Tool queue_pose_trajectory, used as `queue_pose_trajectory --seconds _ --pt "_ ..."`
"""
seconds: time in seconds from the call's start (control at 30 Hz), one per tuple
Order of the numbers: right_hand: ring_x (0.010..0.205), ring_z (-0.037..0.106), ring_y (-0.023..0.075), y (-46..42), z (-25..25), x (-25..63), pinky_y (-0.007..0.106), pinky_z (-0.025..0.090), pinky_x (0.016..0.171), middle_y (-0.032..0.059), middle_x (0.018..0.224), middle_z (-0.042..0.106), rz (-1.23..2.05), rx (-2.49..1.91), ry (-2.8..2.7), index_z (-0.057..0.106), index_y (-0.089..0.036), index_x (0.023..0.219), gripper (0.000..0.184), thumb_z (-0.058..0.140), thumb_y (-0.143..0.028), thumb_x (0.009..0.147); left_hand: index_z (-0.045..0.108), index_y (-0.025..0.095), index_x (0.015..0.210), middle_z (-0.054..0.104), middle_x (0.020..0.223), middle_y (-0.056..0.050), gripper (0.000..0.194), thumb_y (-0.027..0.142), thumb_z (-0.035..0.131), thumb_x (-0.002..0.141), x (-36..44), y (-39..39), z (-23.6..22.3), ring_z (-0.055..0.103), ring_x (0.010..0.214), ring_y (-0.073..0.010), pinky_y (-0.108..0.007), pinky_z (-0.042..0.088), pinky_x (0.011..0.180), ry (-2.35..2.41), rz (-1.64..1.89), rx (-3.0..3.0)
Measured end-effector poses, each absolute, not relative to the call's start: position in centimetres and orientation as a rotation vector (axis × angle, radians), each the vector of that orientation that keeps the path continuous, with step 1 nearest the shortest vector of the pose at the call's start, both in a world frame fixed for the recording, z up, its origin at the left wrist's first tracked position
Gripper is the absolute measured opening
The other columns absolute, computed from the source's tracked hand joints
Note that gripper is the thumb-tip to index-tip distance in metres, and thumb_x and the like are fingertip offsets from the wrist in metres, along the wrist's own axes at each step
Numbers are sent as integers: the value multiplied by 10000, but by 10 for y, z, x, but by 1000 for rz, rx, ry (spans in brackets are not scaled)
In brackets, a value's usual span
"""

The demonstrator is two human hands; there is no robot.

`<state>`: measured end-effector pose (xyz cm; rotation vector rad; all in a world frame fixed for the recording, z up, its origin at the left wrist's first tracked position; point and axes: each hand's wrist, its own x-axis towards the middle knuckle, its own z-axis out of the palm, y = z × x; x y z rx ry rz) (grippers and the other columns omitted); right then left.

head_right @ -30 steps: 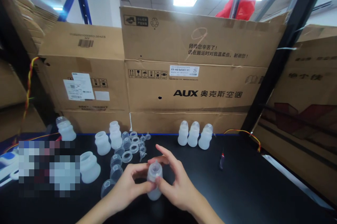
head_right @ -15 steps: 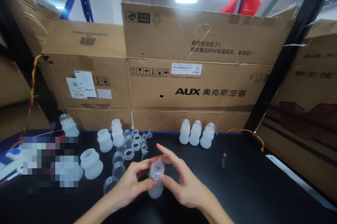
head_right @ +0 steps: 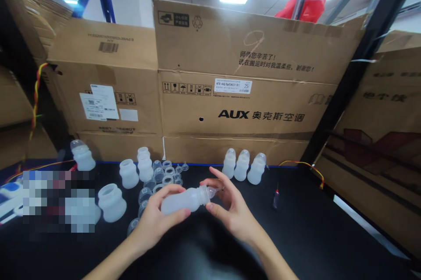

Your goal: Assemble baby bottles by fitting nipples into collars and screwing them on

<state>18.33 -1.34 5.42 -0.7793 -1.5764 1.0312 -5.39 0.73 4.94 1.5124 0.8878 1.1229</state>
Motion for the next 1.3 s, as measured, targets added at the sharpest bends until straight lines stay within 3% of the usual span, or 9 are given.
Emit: queue_pose_trajectory --seconds 0.17,0.4,0.6,0.67,0.8,0.97,1.17,1.23,1.3 --pt "1259 594 290 -15 55 182 463 473 1087 124 1342 639 973 -835 -1695 676 -250 1265 380 747 -365 910 679 150 1072 696 803 -28 457 404 857 736 -58 12 48 651 623 -159 -229 531 502 734 972 1331" --pt "1253 611 283 -16 54 185 463 518 1056 117 1324 667 901 -833 -1773 723 -273 1230 321 743 -331 915 721 86 941 718 707 -76 394 469 719 845 -61 16 51 553 371 -81 -139 399 310 691 704 1243" --pt "1187 656 266 -19 53 182 461 550 1013 87 1317 683 711 -818 -1939 815 -306 1018 214 602 -295 1005 699 83 940 685 612 -71 500 565 573 894 -67 22 52 492 298 -96 -163 371 251 745 493 974" --pt "1192 652 269 -18 51 181 450 554 997 87 1346 665 707 -818 -1923 797 -322 1090 202 619 -298 996 687 92 950 682 603 -66 482 556 573 888 -67 24 51 496 301 -101 -167 383 255 739 480 932" --pt "1116 664 262 -18 53 180 408 560 956 101 1241 701 797 -840 -1825 707 -304 1275 369 747 -346 911 698 91 905 692 627 -72 444 527 619 883 -68 22 51 503 309 -95 -168 397 265 677 533 1047" --pt "779 653 200 -17 53 179 307 545 710 62 894 730 865 -995 -1748 765 -208 1065 399 790 -529 828 719 102 860 697 659 -59 359 461 694 854 -67 15 55 513 345 -79 -152 398 291 650 563 1259" --pt "454 482 133 -15 42 179 273 354 507 12 459 530 938 -1090 -1825 661 -168 586 830 264 -799 950 717 114 897 680 680 -39 370 480 710 846 -64 17 57 501 366 -68 -142 390 305 710 716 1294" --pt "492 491 131 -17 44 176 271 377 534 -8 516 539 906 -1090 -1805 694 -172 707 708 376 -753 960 700 123 888 671 686 -34 387 509 695 859 -69 21 60 499 379 -69 -144 390 308 740 792 1260" --pt "621 572 143 -18 48 173 271 452 605 5 767 652 886 -1079 -1714 695 -202 1065 456 658 -625 897 696 122 881 669 687 -37 388 509 688 864 -74 23 63 494 382 -69 -146 386 309 724 787 1247"
